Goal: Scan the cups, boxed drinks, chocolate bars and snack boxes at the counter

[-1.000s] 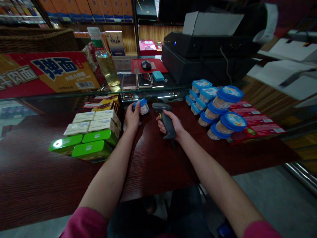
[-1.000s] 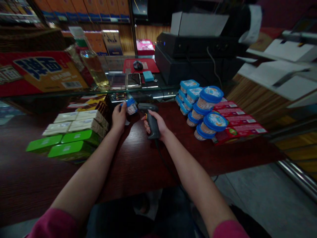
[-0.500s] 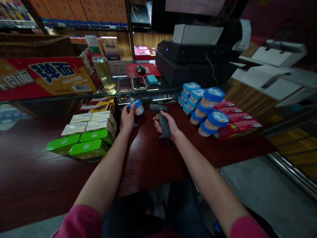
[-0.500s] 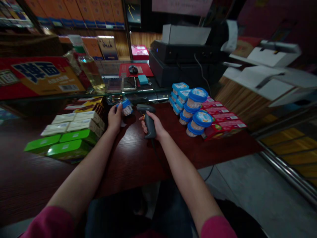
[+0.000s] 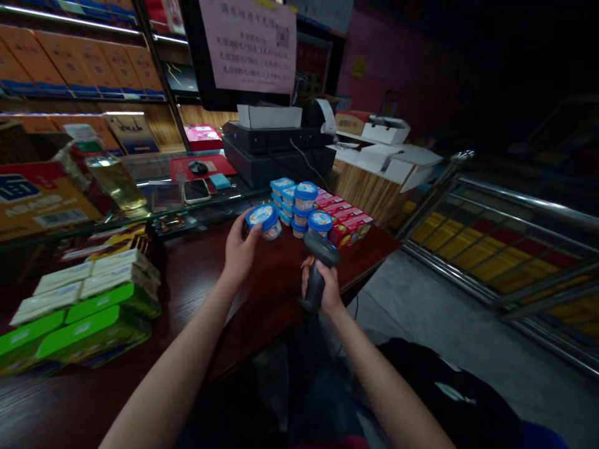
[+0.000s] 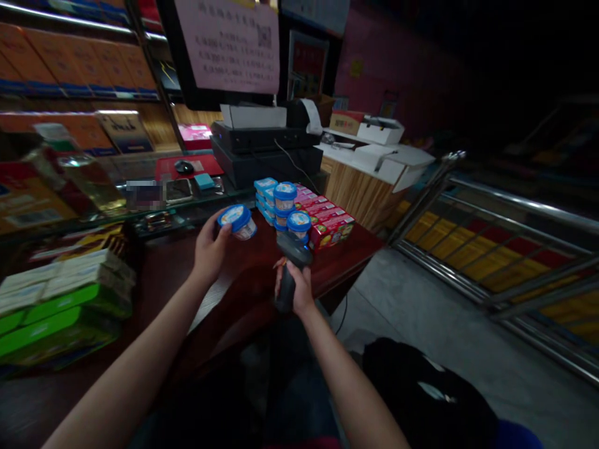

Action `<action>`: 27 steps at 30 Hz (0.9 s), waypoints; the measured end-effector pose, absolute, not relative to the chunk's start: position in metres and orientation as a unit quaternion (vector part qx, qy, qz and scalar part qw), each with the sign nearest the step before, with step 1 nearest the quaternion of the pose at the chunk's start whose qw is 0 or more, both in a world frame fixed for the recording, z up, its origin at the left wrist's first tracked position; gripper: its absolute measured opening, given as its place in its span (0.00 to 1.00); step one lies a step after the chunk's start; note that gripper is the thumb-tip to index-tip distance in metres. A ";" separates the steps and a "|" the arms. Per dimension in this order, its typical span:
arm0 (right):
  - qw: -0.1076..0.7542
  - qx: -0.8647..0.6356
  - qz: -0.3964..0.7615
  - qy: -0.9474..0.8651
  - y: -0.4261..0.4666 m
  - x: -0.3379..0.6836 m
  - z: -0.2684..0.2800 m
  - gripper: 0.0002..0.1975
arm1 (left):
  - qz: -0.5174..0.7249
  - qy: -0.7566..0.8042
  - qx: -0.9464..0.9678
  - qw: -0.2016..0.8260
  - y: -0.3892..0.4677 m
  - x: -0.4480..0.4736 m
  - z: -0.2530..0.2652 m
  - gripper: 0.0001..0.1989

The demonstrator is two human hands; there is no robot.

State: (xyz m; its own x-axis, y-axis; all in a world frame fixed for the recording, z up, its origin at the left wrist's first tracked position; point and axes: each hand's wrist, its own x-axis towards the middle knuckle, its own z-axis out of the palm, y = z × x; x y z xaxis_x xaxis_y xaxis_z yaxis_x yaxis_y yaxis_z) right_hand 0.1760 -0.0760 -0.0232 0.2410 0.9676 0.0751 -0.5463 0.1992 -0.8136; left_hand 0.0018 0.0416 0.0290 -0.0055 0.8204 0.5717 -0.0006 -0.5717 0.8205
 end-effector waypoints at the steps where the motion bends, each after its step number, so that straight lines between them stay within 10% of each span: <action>1: 0.727 -0.346 0.517 -0.290 -0.081 0.181 -0.024 0.19 | 0.624 0.311 0.634 0.333 0.037 0.019 0.036 0.29; 27: 0.805 -0.298 0.487 -0.163 -0.085 0.195 -0.025 0.15 | 0.645 0.385 0.572 0.329 0.039 0.165 0.036 0.30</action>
State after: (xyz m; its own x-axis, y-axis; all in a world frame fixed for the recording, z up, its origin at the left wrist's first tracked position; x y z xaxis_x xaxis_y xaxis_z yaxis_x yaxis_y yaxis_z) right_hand 0.1952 -0.0846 -0.0249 0.4727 0.8808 -0.0276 -0.6869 0.3487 -0.6376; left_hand 0.1655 0.0387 0.0364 -0.1301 0.8649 0.4848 0.0167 -0.4870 0.8732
